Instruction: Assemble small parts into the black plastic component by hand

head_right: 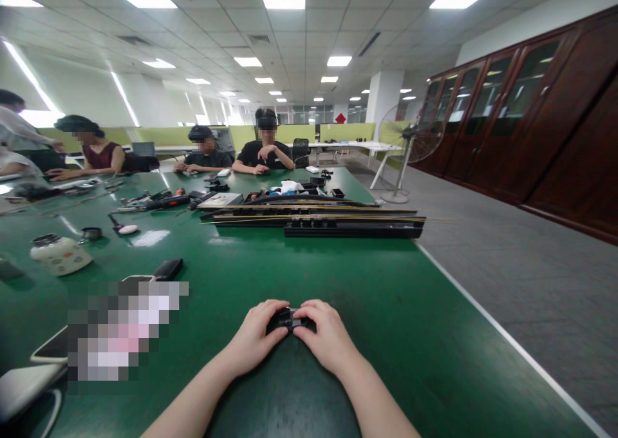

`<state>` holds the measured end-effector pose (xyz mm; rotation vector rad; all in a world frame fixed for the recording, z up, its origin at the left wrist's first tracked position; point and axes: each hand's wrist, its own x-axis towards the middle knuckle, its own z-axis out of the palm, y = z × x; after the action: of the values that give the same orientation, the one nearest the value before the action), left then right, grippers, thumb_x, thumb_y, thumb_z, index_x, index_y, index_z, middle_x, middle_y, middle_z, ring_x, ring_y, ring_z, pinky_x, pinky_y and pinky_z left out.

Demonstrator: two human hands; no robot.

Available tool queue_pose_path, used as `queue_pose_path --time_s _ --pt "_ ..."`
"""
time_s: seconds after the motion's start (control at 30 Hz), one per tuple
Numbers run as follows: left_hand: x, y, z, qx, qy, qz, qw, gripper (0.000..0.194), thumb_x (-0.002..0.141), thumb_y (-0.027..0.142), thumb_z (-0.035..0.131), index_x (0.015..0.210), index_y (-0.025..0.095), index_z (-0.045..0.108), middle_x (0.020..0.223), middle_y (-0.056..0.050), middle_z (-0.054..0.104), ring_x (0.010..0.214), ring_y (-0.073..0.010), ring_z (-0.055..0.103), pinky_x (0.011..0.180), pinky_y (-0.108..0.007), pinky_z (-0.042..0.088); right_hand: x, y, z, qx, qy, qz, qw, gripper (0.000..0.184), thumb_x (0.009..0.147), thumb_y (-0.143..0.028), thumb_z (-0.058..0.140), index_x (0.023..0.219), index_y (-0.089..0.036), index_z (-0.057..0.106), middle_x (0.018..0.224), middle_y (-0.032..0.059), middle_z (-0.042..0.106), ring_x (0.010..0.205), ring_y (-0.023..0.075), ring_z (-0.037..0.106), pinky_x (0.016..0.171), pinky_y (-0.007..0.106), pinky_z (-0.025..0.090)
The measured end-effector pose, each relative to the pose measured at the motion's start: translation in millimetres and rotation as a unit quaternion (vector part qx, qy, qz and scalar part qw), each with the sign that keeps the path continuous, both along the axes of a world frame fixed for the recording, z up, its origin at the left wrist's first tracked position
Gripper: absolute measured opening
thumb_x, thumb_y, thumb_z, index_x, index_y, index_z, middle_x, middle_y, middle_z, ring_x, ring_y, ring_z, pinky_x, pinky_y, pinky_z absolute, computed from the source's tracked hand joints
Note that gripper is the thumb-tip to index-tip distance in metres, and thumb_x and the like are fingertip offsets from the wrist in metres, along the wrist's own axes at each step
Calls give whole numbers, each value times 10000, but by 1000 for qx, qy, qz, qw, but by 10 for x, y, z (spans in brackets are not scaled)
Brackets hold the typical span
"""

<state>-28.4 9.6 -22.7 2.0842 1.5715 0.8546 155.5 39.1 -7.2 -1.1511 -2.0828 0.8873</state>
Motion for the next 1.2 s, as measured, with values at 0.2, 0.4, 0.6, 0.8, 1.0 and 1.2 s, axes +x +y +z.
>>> queue_pose_path --time_s 0.2,0.4,0.6,0.8,1.0,1.2 --pt "1 9 -9 -2 -9 0 1000 378 733 223 543 1109 233 505 1109 -60 571 1028 -213 501 905 -396 367 -17 16 -19 -16 71 -21 997 180 707 -231 601 880 -229 654 971 40 637 966 205 556 897 357 396" --pt "10 0 13 -7 -5 4 1000 381 727 215 547 1105 234 505 1103 -56 574 1025 -212 502 907 -395 362 -25 41 -36 -71 123 -56 988 219 709 -266 605 916 -206 643 936 40 669 910 210 594 869 366 422" --pt "17 -6 39 -10 0 7 1000 375 726 222 555 1098 220 513 1085 -55 582 1014 -206 509 900 -382 370 -47 78 -97 -129 229 -57 963 266 676 -306 650 917 -194 634 910 58 678 883 213 612 851 383 445" --pt "16 -1 46 -12 -4 5 1000 369 738 234 546 1105 231 507 1095 -54 577 1019 -214 502 906 -392 364 -73 71 -33 -195 337 -90 917 389 559 -384 742 875 -180 642 866 60 688 856 209 624 851 376 451" --pt "22 -5 67 -17 2 7 1000 370 736 220 550 1103 221 509 1098 -55 578 1028 -213 499 911 -386 362 -62 61 16 -213 381 -126 891 403 561 -401 743 885 -181 647 878 55 691 878 200 618 865 356 434" --pt "20 -5 57 -10 2 5 1000 372 735 219 553 1104 217 514 1090 -53 584 1016 -205 506 901 -369 366 -43 94 -38 -247 425 -151 857 392 586 -376 739 919 -194 643 885 36 677 805 159 602 763 302 457"
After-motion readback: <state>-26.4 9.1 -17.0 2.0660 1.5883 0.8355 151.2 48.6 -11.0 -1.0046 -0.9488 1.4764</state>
